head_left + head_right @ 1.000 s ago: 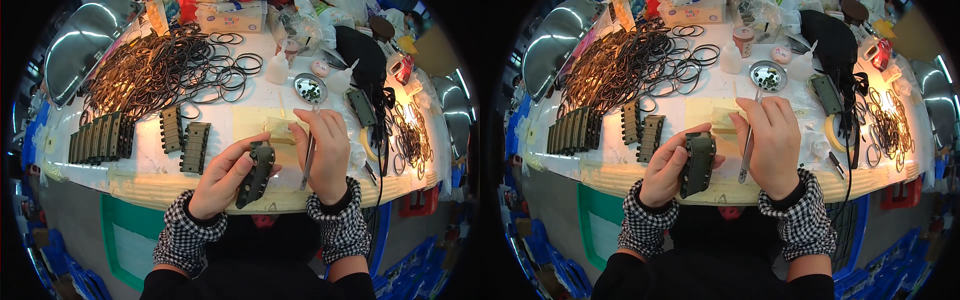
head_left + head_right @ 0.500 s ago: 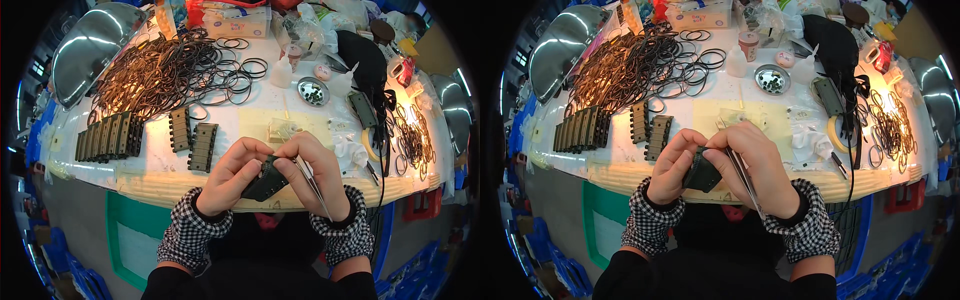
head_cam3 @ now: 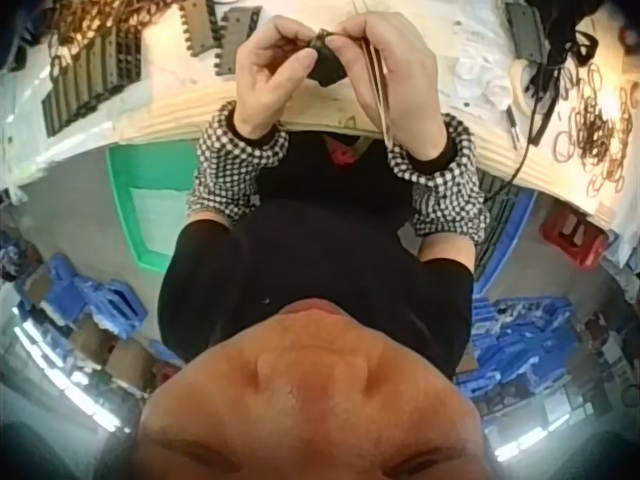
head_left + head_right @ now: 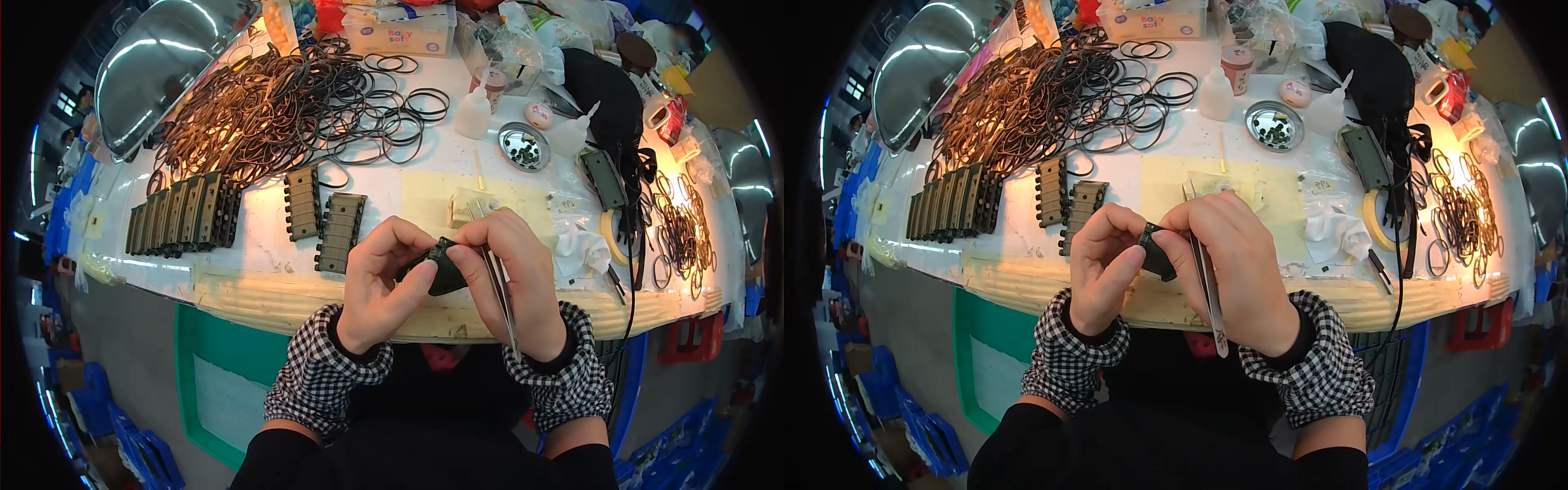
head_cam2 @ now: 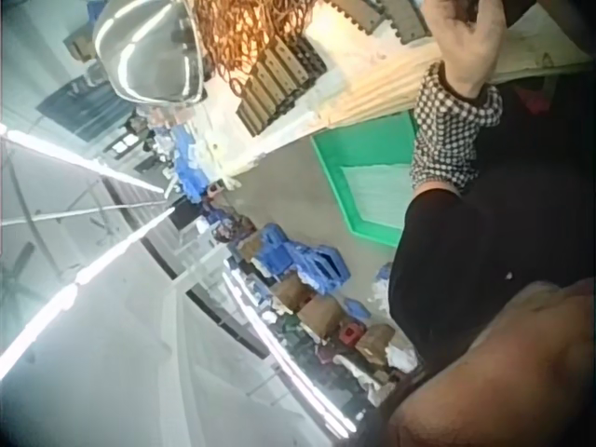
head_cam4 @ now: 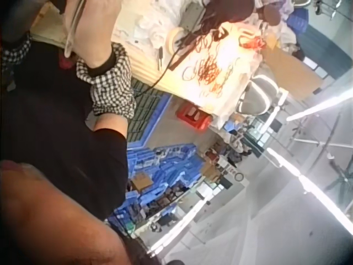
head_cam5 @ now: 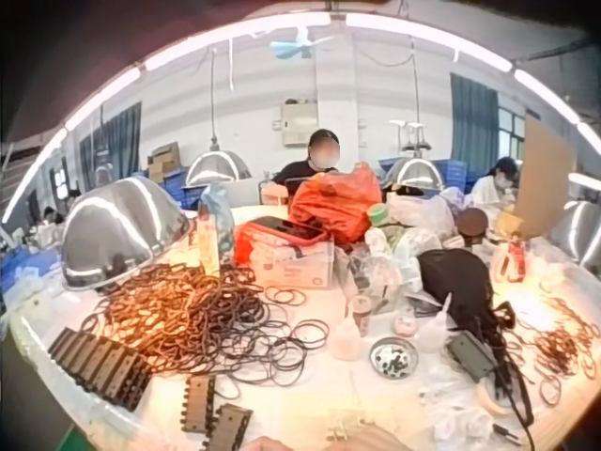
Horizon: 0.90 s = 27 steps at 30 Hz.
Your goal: Assemble small plastic components by threading cords through them using tweezers.
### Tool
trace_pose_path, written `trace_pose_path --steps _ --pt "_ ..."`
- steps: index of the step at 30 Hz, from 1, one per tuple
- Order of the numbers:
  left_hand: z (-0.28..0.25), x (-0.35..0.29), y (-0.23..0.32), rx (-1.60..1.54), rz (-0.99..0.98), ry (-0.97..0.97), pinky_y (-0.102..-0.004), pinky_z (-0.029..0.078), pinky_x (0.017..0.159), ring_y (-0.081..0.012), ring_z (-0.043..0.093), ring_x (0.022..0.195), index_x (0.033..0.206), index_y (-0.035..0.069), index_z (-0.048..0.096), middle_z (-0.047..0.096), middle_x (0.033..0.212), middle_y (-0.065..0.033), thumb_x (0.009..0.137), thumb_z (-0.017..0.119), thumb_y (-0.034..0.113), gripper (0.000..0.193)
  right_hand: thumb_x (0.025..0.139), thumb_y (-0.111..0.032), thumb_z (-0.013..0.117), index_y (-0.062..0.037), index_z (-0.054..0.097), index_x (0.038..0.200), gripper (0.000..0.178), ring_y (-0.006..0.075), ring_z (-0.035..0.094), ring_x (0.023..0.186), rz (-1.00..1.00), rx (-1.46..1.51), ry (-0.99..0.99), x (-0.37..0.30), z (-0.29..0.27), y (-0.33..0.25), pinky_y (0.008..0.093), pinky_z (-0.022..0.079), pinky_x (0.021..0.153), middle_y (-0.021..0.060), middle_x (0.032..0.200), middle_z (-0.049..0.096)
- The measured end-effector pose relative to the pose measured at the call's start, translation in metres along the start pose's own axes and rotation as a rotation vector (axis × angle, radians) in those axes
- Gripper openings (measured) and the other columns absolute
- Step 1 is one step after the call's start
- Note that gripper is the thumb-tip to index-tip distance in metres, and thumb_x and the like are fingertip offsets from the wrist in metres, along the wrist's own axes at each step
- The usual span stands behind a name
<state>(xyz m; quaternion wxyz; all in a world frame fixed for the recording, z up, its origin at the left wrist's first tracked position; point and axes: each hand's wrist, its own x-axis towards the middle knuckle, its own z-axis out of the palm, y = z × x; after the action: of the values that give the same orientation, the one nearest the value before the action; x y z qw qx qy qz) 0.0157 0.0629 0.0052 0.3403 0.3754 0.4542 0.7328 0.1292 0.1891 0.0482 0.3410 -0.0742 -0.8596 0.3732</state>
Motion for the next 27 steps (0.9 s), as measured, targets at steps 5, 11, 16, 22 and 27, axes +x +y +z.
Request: trace_pose_path --steps 5,11,16,22,27 --pt "0.0 0.0 -0.002 -0.043 -0.016 0.029 -0.0229 0.045 0.077 -0.0073 0.054 0.083 0.098 -0.003 0.051 0.058 0.09 -0.0044 0.085 0.058 0.003 0.015 0.074 0.0 0.068 -0.001 0.057 0.082 0.014 0.0281 0.053 0.069 -0.006 -0.011 -0.017 0.001 0.003 0.002 0.0348 0.042 0.062 0.0095 0.073 0.055" --pt "0.004 -0.002 -0.001 0.155 0.075 0.128 -0.0232 0.045 0.068 -0.0072 0.054 0.077 0.093 -0.003 0.052 0.058 0.083 -0.0037 0.079 0.06 0.001 0.016 0.074 0.0 0.068 -0.0011 0.057 0.082 0.014 0.0279 0.052 0.07 -0.014 -0.006 -0.028 0.002 0.004 0.002 0.0345 0.041 0.063 0.009 0.073 0.055" --pt "0.009 0.002 -0.001 0.732 0.465 0.246 -0.0281 0.044 0.056 -0.0179 0.054 0.061 0.083 -0.001 0.057 0.057 0.072 -0.0077 0.063 0.068 0.004 0.023 0.074 0.0 0.069 -0.0017 0.058 0.083 0.014 0.0273 0.051 0.071 -0.065 -0.025 -0.03 -0.002 0.004 0.012 0.0338 0.041 0.065 0.0079 0.074 0.056" --pt "0.012 0.004 -0.002 0.96 0.698 0.215 -0.0295 0.044 0.056 -0.0222 0.053 0.061 0.084 -0.001 0.058 0.056 0.07 -0.0102 0.062 0.066 0.005 0.024 0.075 -0.003 0.069 -0.004 0.061 0.085 0.013 0.0257 0.051 0.072 -0.037 -0.022 -0.054 -0.01 0.0 0.015 0.0331 0.041 0.066 0.0065 0.075 0.057" --pt "0.014 0.003 -0.004 1.021 0.718 0.228 -0.0305 0.045 0.055 -0.0226 0.054 0.06 0.081 -0.001 0.059 0.056 0.068 -0.0092 0.06 0.067 0.006 0.024 0.078 -0.006 0.068 -0.0052 0.062 0.087 0.011 0.0253 0.051 0.073 0.005 -0.035 -0.067 -0.014 0.0 0.017 0.0323 0.04 0.066 0.006 0.076 0.058"
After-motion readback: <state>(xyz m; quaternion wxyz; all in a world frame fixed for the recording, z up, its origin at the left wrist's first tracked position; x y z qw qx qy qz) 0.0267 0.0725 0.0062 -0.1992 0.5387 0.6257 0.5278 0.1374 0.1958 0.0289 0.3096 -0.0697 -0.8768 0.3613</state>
